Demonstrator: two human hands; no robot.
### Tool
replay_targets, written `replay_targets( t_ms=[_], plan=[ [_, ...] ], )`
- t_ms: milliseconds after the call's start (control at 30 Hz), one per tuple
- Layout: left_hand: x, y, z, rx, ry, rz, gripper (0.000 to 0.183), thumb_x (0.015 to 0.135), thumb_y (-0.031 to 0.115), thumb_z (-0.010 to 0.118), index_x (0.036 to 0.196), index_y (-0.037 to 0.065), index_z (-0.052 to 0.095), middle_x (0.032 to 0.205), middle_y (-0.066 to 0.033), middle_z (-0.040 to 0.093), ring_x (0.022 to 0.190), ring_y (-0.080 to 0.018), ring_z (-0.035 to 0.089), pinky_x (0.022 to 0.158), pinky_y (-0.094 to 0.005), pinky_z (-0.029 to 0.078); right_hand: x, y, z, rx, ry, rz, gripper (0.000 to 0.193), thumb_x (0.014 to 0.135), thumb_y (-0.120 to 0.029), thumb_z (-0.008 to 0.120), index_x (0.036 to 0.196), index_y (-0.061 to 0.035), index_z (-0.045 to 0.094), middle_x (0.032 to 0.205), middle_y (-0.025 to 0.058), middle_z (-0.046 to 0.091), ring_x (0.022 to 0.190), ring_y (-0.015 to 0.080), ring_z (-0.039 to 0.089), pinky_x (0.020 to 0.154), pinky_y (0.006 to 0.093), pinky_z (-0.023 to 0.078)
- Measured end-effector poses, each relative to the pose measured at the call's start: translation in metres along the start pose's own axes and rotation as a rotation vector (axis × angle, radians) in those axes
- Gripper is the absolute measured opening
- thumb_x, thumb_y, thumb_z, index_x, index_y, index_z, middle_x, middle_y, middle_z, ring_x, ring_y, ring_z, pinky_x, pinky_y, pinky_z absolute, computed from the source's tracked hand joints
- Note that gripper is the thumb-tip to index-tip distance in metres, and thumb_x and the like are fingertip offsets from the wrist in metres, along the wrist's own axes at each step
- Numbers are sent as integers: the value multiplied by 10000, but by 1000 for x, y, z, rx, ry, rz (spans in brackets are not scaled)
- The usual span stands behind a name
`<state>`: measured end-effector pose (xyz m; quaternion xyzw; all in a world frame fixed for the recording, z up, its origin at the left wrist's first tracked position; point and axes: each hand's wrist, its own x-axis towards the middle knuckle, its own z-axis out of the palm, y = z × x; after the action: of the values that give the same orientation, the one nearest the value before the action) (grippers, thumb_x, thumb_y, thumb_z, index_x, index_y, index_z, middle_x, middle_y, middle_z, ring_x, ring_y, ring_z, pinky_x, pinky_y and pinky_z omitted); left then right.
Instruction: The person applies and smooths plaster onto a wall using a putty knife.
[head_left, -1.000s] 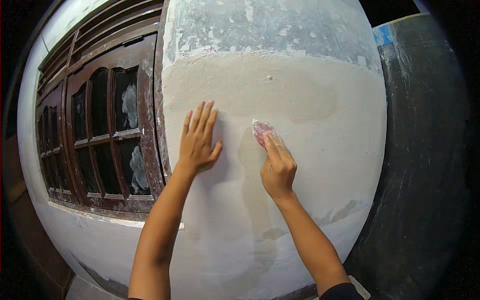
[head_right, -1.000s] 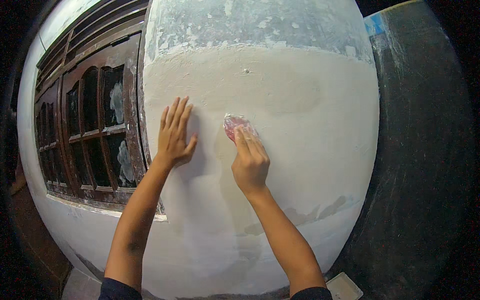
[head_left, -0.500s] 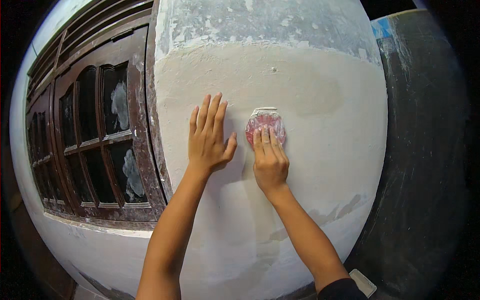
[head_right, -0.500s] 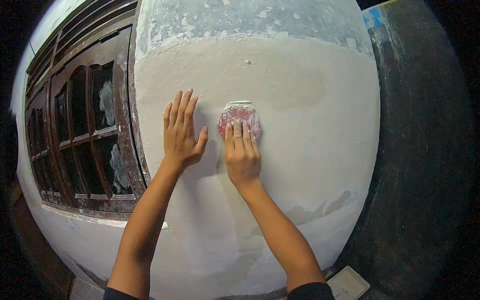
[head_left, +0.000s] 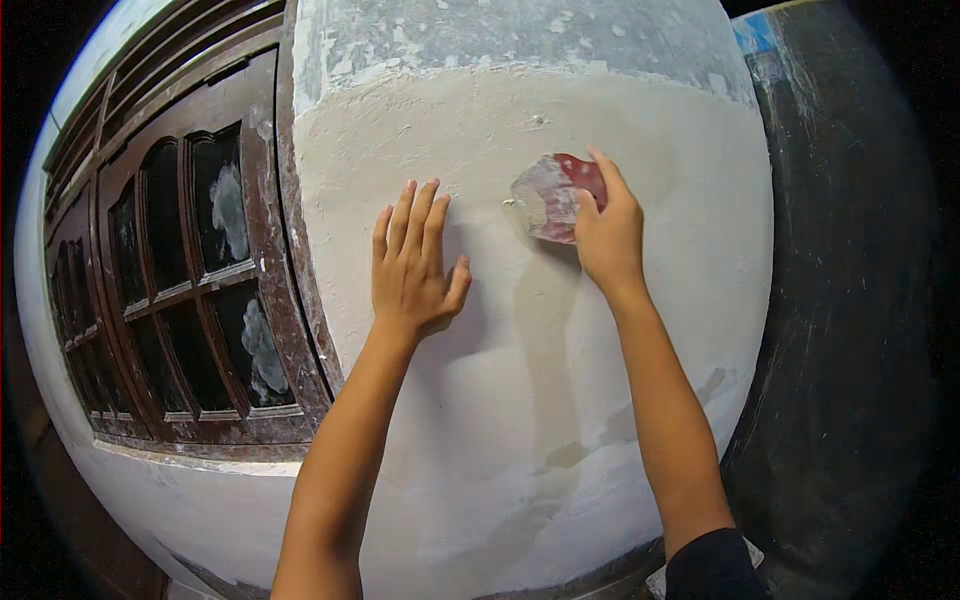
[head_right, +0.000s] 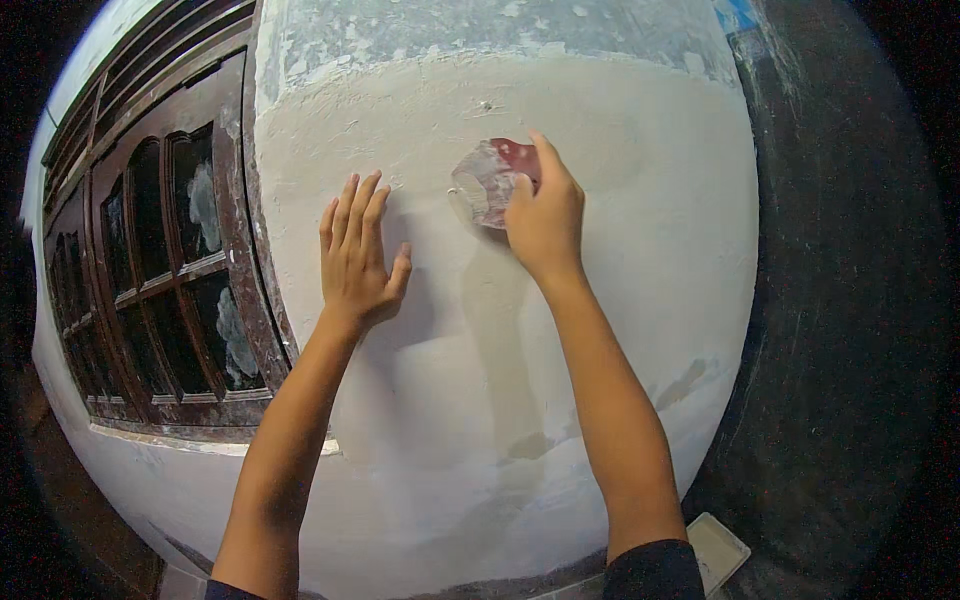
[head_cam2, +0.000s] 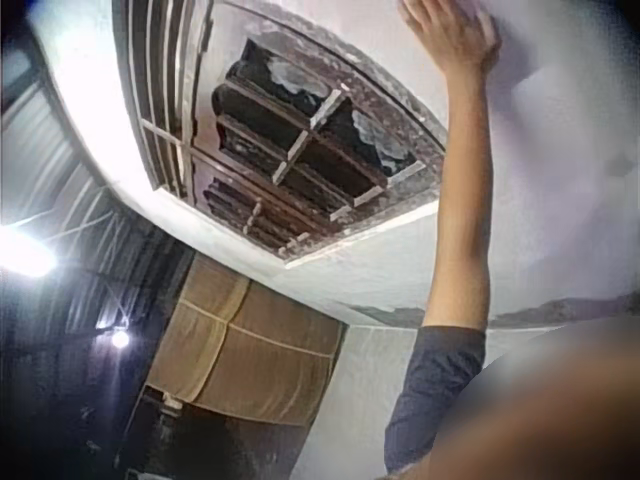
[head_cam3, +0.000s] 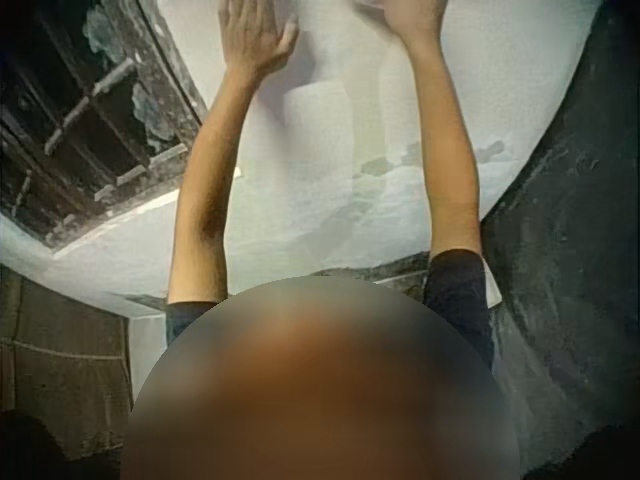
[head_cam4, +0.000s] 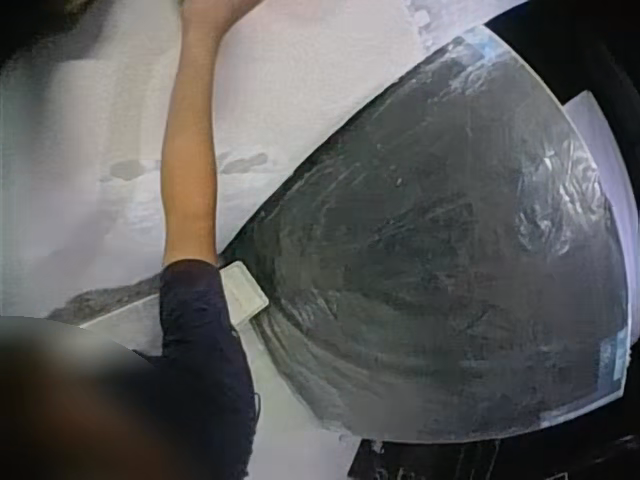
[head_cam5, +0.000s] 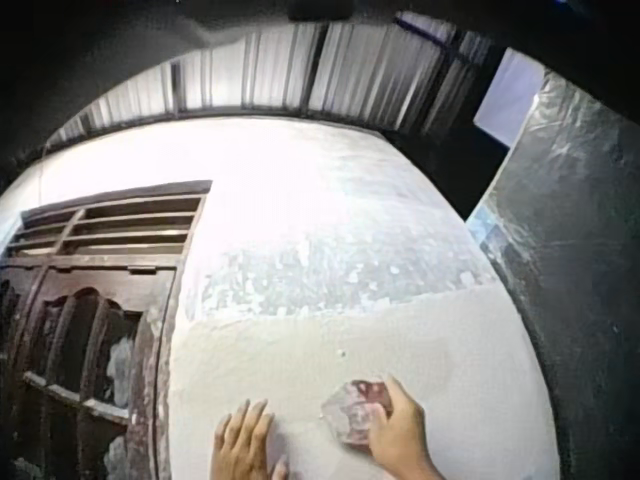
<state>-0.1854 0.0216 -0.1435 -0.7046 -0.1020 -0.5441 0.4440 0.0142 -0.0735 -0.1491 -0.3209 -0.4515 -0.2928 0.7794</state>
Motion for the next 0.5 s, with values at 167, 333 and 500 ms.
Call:
replay_targets(
  t_ms=[167,333,500],
  plan=[
    [0,-3,2,-7,-3,-20,683,774,245,548,1402,40,375,1506,-152,360,1440,-339,256,1166,-494,169,13,5,11,-73,-141,111,476,836,31,536,1312,45,524,1247,281,586,1181,400,564,1007,420,436],
    [-1,-6,2,7,9,-21,672,779,239,548,1399,44,378,1504,-147,364,1438,-337,259,1163,-494,173,8,9,-5,-266,264,84,482,801,35,555,1279,93,533,1194,280,611,1105,417,598,976,424,458],
    [0,-9,5,24,0,-32,688,772,268,560,1399,44,389,1506,-127,363,1440,-298,264,1175,-464,170,8,-2,28,-133,66,4,466,808,26,555,1269,88,544,1248,279,587,1153,409,577,1004,420,446]
  ],
)
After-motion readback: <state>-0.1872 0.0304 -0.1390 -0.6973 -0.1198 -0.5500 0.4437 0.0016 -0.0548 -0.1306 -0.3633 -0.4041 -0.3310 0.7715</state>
